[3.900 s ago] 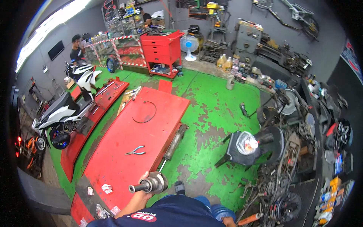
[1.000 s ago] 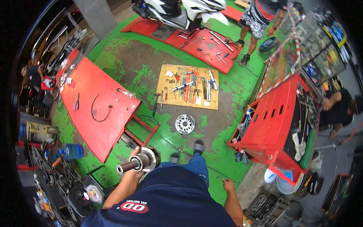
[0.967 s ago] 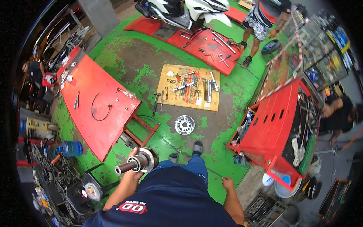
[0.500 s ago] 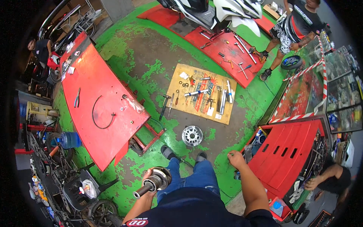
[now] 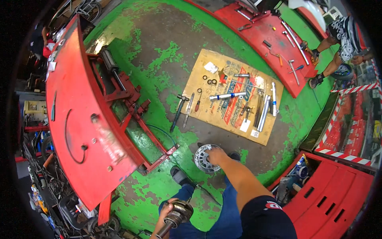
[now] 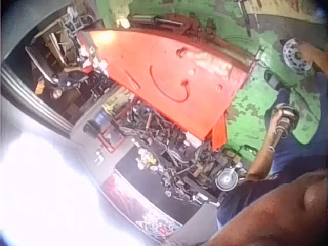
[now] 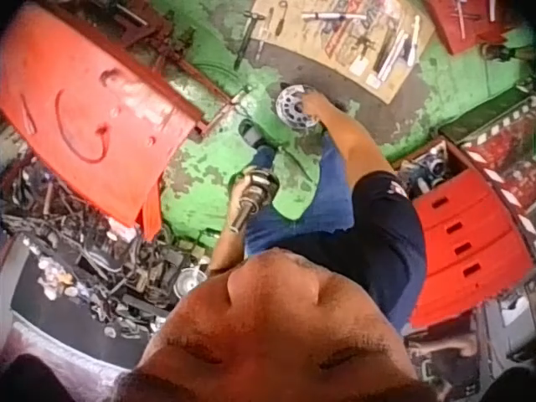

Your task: Inspecting and assembling motorcycle engine components, specifically focusing on the crankshaft and bearings.

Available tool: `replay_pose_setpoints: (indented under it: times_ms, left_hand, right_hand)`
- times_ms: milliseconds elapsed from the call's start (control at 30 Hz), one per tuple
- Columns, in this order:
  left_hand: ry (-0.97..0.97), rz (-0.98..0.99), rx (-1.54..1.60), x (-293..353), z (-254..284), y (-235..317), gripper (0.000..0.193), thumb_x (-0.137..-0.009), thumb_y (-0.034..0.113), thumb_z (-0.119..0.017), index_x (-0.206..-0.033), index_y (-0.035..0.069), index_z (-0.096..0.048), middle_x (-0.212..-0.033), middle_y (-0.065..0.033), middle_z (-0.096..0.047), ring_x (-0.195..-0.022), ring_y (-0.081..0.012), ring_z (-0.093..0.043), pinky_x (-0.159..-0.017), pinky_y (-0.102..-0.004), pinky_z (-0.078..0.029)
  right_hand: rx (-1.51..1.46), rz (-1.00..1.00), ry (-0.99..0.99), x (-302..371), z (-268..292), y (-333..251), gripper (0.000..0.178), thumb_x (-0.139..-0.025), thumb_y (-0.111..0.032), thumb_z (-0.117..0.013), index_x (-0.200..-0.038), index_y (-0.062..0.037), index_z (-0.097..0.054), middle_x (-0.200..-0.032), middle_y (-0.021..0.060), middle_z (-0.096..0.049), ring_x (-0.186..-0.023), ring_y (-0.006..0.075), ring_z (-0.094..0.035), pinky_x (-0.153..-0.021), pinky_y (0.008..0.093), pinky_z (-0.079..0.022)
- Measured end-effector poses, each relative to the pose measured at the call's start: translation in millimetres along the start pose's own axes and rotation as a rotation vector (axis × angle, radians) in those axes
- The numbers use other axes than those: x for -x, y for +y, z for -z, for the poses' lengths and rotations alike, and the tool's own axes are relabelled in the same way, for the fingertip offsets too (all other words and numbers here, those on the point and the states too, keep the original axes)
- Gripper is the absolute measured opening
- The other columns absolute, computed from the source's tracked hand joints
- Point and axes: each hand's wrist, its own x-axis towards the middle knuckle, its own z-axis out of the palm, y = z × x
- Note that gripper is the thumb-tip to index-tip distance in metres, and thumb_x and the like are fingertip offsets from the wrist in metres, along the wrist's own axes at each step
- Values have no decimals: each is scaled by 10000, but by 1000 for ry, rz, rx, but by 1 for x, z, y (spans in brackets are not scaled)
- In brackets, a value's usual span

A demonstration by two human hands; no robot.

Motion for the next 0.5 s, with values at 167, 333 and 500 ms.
replay_pose_setpoints:
  times_ms: [167, 333, 500]
  left_hand:
    - [106, 5, -43, -71, 27, -16, 582, -855, 312, -762, -1285, -41, -595, -1139, -168, -730, -954, -250, -732, -851, -372, -607]
    - [101, 18, -15, -142, 70, -30, 523, -892, 298, -729, -1267, -45, -606, -1123, -166, -734, -935, -252, -733, -842, -368, -604]
    - [194, -1, -84, -156, 100, -14, 467, -926, 291, -700, -1246, -39, -621, -1085, -155, -742, -907, -249, -737, -822, -359, -608]
  right_hand:
    - [61, 62, 82, -191, -31, -27, 658, -955, -453, -642, -1556, -279, -438, -1419, 242, -543, -1342, 421, -509, -1081, 572, -440]
    - [-104, -56, 83, -322, -36, -45, 714, -986, -564, -576, -1615, -323, -336, -1467, 243, -497, -1349, 443, -488, -1081, 571, -442]
    - [-317, -213, 161, -385, -59, -71, 654, -984, -527, -590, -1559, -256, -437, -1419, 278, -500, -1308, 452, -514, -1036, 591, -479]
